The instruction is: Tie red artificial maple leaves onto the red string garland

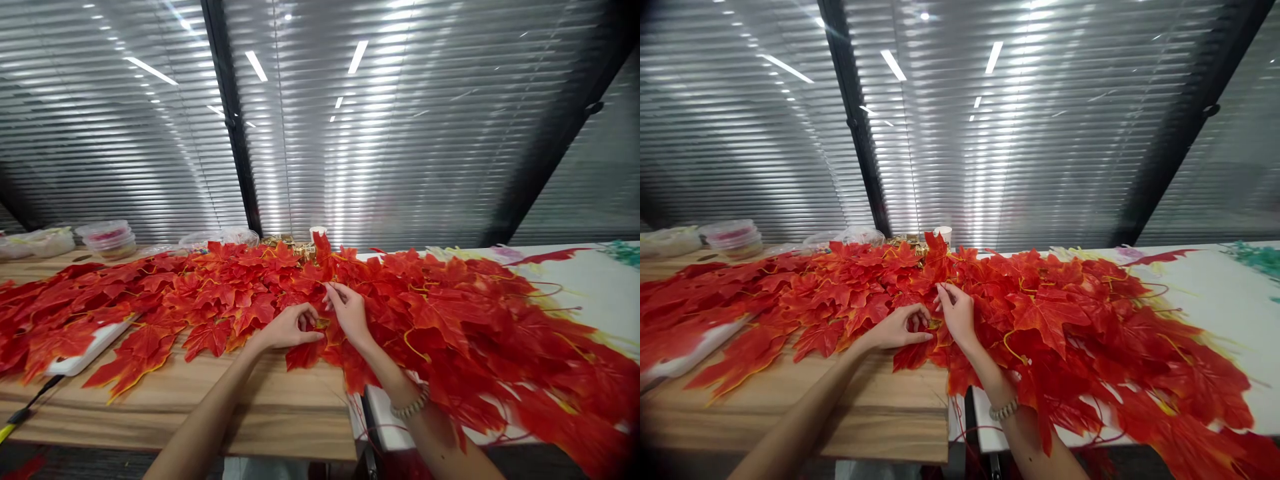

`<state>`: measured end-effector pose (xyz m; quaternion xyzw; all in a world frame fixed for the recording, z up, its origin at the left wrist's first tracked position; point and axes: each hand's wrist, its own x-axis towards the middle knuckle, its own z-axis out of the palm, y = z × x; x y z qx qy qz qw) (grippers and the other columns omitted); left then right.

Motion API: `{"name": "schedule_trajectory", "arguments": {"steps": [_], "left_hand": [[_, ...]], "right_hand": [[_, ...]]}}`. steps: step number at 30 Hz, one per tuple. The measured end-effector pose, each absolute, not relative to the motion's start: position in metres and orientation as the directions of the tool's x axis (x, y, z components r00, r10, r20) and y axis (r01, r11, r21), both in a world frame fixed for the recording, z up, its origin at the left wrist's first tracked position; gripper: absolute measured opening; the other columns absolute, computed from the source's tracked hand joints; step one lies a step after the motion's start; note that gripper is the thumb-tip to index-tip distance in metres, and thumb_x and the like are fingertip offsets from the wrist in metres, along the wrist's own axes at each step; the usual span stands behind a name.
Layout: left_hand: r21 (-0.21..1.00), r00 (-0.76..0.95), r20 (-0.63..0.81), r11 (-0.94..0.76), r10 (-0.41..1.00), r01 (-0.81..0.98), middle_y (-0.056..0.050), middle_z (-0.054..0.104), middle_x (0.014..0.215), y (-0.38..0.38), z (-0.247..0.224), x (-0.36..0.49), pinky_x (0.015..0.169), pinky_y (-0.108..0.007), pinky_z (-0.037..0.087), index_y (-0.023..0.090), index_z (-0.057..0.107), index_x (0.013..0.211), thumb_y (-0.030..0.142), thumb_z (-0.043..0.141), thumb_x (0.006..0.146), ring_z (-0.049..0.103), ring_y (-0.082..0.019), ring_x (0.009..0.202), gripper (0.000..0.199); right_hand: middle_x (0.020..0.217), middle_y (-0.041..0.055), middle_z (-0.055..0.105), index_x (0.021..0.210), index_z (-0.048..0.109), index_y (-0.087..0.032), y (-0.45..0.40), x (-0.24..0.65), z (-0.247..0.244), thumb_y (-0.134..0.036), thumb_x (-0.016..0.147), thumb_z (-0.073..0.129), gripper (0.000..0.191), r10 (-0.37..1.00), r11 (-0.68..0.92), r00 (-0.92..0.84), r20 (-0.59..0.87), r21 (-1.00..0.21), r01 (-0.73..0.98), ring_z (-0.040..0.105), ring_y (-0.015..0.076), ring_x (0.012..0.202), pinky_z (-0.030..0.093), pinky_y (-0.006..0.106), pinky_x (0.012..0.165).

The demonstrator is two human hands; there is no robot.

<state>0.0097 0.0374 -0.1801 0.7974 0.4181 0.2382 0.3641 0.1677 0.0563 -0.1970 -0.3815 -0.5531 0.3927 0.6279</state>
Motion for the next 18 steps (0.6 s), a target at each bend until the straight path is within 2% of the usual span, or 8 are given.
{"name": "schedule_trajectory", "arguments": {"steps": [7,18], "left_hand": [[0.812,0.558,0.050,-0.359,0.828,0.460,-0.002,0.058,0.080,0.0430,-0.1858,0.0059,0.061,-0.023,0.042,0.015,0.054,0.087,0.016,0.059,0.066,0.050,-0.011,0.066,0.022],[0.839,0.567,0.028,-0.328,0.823,0.434,-0.003,0.060,0.080,0.0460,-0.1860,0.0046,0.061,-0.022,0.042,0.013,0.056,0.087,0.009,0.052,0.065,0.052,-0.011,0.066,0.023]], "right_hand": [[0.061,0.0016,0.057,0.083,0.063,-0.013,0.0558,0.1669,-0.1976,-0.039,0.078,0.053,0.028,0.919,0.393,0.072,0.389,-0.918,-0.057,0.050,0.0121,0.048,0.042,0.025,0.050],[0.061,0.0022,0.058,0.083,0.063,-0.014,0.0576,0.1659,-0.2007,-0.041,0.078,0.052,0.030,0.919,0.394,0.048,0.392,-0.918,-0.043,0.050,0.0122,0.047,0.042,0.024,0.049]]}}
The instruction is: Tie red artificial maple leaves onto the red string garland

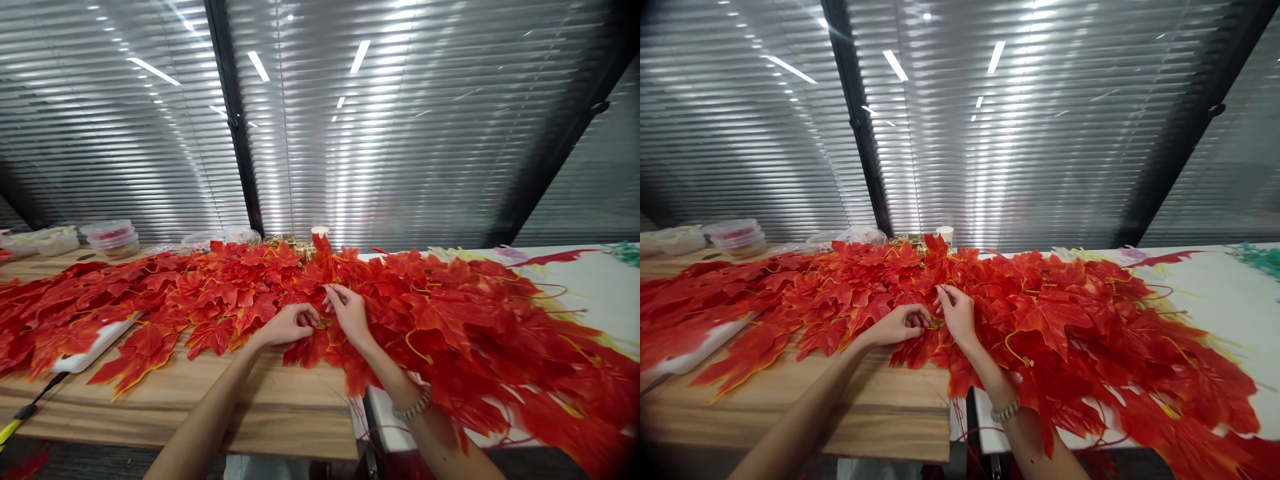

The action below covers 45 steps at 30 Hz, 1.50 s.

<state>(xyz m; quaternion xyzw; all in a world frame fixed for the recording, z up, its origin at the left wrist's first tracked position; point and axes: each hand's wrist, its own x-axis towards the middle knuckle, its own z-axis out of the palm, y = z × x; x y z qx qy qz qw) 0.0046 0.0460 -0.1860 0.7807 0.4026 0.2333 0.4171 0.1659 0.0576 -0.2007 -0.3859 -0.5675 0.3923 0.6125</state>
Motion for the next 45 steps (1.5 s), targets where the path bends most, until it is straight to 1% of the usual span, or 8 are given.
{"name": "schedule_trajectory", "arguments": {"steps": [12,23,30,34,36,41,45], "left_hand": [[0.834,0.578,0.022,-0.334,0.816,0.440,-0.004,0.062,0.084,0.0462,-0.1850,0.0034,0.065,-0.024,0.043,0.014,0.058,0.088,0.016,0.053,0.069,0.054,-0.012,0.069,0.020],[0.805,0.575,-0.002,-0.340,0.818,0.486,-0.003,0.064,0.078,0.0459,-0.1828,0.0029,0.063,-0.022,0.043,0.014,0.063,0.084,0.017,0.053,0.070,0.055,-0.013,0.066,0.018],[0.782,0.586,-0.005,-0.362,0.810,0.507,-0.004,0.067,0.085,0.0449,-0.1796,0.0037,0.073,-0.024,0.044,0.015,0.068,0.083,0.016,0.052,0.071,0.058,-0.016,0.078,0.020],[0.763,0.598,0.017,-0.398,0.801,0.510,-0.005,0.067,0.089,0.0451,-0.1797,0.0028,0.077,-0.024,0.043,0.015,0.069,0.083,0.016,0.051,0.071,0.059,-0.017,0.081,0.021],[0.760,0.600,0.023,-0.403,0.800,0.509,-0.005,0.068,0.089,0.0452,-0.1800,0.0024,0.077,-0.024,0.043,0.016,0.069,0.084,0.016,0.051,0.072,0.059,-0.017,0.081,0.022],[0.765,0.599,0.013,-0.393,0.801,0.509,-0.004,0.068,0.088,0.0458,-0.1813,0.0021,0.075,-0.024,0.044,0.015,0.068,0.086,0.016,0.050,0.072,0.059,-0.017,0.079,0.023],[0.768,0.596,0.011,-0.388,0.803,0.509,-0.004,0.068,0.088,0.0459,-0.1815,0.0023,0.074,-0.024,0.044,0.015,0.068,0.086,0.015,0.049,0.071,0.059,-0.016,0.079,0.024]], "right_hand": [[0.060,0.0013,0.057,0.083,0.063,-0.013,0.0563,0.1654,-0.2017,-0.041,0.079,0.052,0.030,0.916,0.400,0.024,0.400,-0.916,-0.038,0.051,0.0117,0.047,0.042,0.023,0.049],[0.058,0.0013,0.056,0.080,0.063,-0.014,0.0557,0.1629,-0.2018,-0.041,0.079,0.052,0.029,0.916,0.401,0.006,0.401,-0.916,-0.027,0.050,0.0117,0.046,0.041,0.023,0.046],[0.058,0.0014,0.056,0.079,0.062,-0.014,0.0548,0.1625,-0.2017,-0.040,0.079,0.052,0.028,0.915,0.402,-0.007,0.402,-0.916,-0.008,0.050,0.0118,0.046,0.041,0.023,0.047],[0.058,0.0014,0.055,0.075,0.061,-0.014,0.0545,0.1627,-0.2015,-0.039,0.079,0.051,0.027,0.912,0.411,-0.010,0.411,-0.912,-0.001,0.050,0.0118,0.047,0.042,0.023,0.048],[0.057,0.0015,0.056,0.073,0.061,-0.014,0.0540,0.1629,-0.2010,-0.039,0.079,0.051,0.027,0.909,0.418,-0.012,0.418,-0.909,0.003,0.051,0.0117,0.047,0.042,0.023,0.048],[0.058,0.0021,0.057,0.077,0.062,-0.014,0.0525,0.1625,-0.1998,-0.040,0.079,0.051,0.029,0.908,0.420,-0.016,0.420,-0.907,0.014,0.052,0.0121,0.047,0.043,0.023,0.048],[0.057,0.0013,0.056,0.077,0.062,-0.014,0.0525,0.1621,-0.2012,-0.041,0.079,0.051,0.029,0.911,0.413,-0.027,0.412,-0.911,0.020,0.052,0.0124,0.048,0.043,0.023,0.049]]}}
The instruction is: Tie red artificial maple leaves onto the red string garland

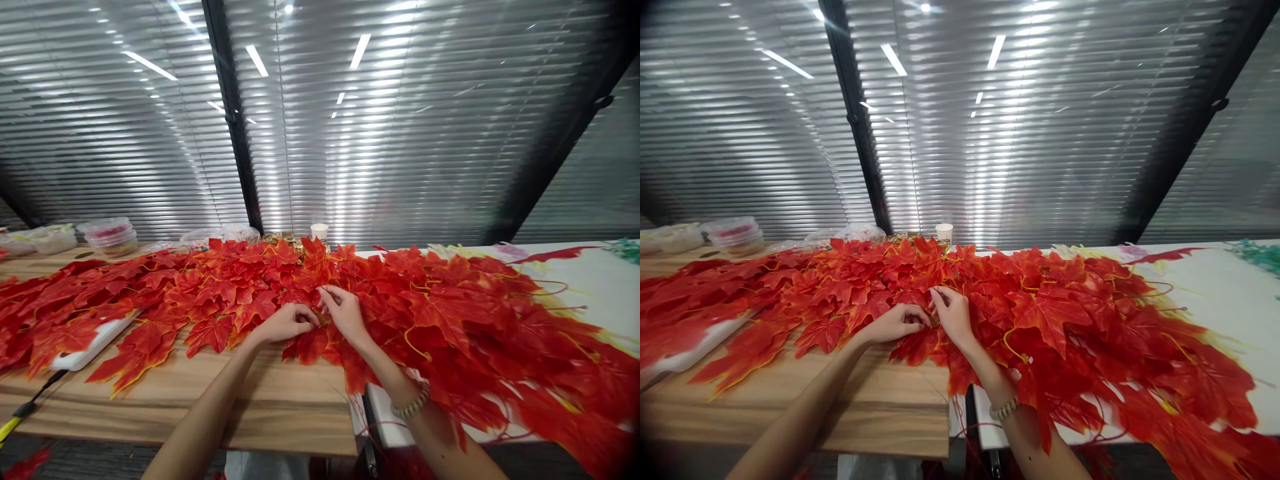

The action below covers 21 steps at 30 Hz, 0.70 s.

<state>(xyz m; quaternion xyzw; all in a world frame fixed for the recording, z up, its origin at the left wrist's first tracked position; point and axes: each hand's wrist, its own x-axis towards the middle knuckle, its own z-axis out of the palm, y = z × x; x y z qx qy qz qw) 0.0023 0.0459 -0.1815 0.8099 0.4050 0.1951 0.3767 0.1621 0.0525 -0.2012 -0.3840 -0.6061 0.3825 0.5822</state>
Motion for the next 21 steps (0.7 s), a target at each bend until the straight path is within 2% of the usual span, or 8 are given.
{"name": "schedule_trajectory", "arguments": {"steps": [9,21], "left_hand": [[0.774,0.595,0.007,-0.381,0.804,0.505,-0.004,0.067,0.085,0.0456,-0.1800,0.0030,0.068,-0.023,0.043,0.014,0.067,0.086,0.014,0.048,0.070,0.057,-0.014,0.071,0.025],[0.777,0.598,0.002,-0.377,0.802,0.504,-0.003,0.066,0.082,0.0446,-0.1781,0.0040,0.067,-0.021,0.042,0.013,0.067,0.086,0.014,0.048,0.070,0.055,-0.013,0.069,0.024]], "right_hand": [[0.058,0.0016,0.057,0.078,0.064,-0.015,0.0530,0.1618,-0.2031,-0.041,0.079,0.052,0.029,0.909,0.417,-0.041,0.415,-0.908,0.039,0.052,0.0127,0.048,0.043,0.023,0.049],[0.058,0.0015,0.058,0.077,0.063,-0.014,0.0517,0.1608,-0.2042,-0.039,0.080,0.052,0.028,0.909,0.416,-0.067,0.411,-0.906,0.077,0.053,0.0128,0.048,0.044,0.023,0.048]]}}
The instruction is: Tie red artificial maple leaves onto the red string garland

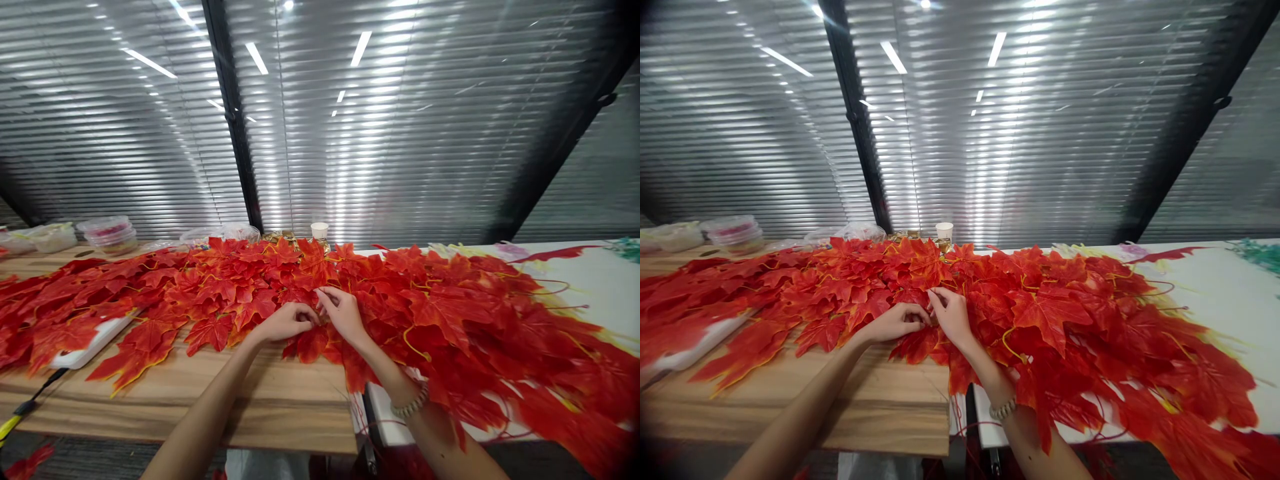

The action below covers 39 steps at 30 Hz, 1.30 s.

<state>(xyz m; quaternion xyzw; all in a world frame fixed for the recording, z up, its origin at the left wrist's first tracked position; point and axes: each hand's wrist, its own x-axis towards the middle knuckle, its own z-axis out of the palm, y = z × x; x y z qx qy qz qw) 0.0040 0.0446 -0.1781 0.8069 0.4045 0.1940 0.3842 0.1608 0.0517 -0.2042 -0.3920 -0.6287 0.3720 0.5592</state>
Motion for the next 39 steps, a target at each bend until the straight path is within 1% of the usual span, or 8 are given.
{"name": "schedule_trajectory", "arguments": {"steps": [15,25,39], "left_hand": [[0.782,0.590,-0.001,-0.367,0.808,0.504,-0.004,0.066,0.082,0.0440,-0.1785,0.0042,0.066,-0.022,0.042,0.012,0.066,0.086,0.016,0.049,0.070,0.055,-0.014,0.070,0.024],[0.782,0.592,0.006,-0.373,0.806,0.500,-0.003,0.064,0.078,0.0460,-0.1814,0.0032,0.065,-0.022,0.041,0.012,0.065,0.086,0.016,0.049,0.070,0.054,-0.013,0.067,0.023],[0.793,0.597,-0.006,-0.360,0.802,0.492,-0.003,0.062,0.076,0.0442,-0.1790,0.0048,0.064,-0.022,0.041,0.012,0.063,0.083,0.018,0.049,0.070,0.053,-0.013,0.067,0.020]], "right_hand": [[0.057,0.0012,0.058,0.078,0.064,-0.014,0.0522,0.1602,-0.2057,-0.038,0.080,0.051,0.027,0.904,0.425,-0.085,0.418,-0.900,0.099,0.053,0.0127,0.048,0.045,0.023,0.048],[0.056,0.0012,0.058,0.079,0.064,-0.014,0.0516,0.1595,-0.2057,-0.035,0.081,0.051,0.024,0.893,0.448,-0.101,0.438,-0.887,0.116,0.054,0.0125,0.048,0.045,0.022,0.049],[0.054,0.0001,0.057,0.075,0.062,-0.016,0.0503,0.1587,-0.2056,-0.035,0.082,0.050,0.024,0.881,0.471,-0.138,0.453,-0.870,0.144,0.054,0.0128,0.047,0.044,0.022,0.048]]}}
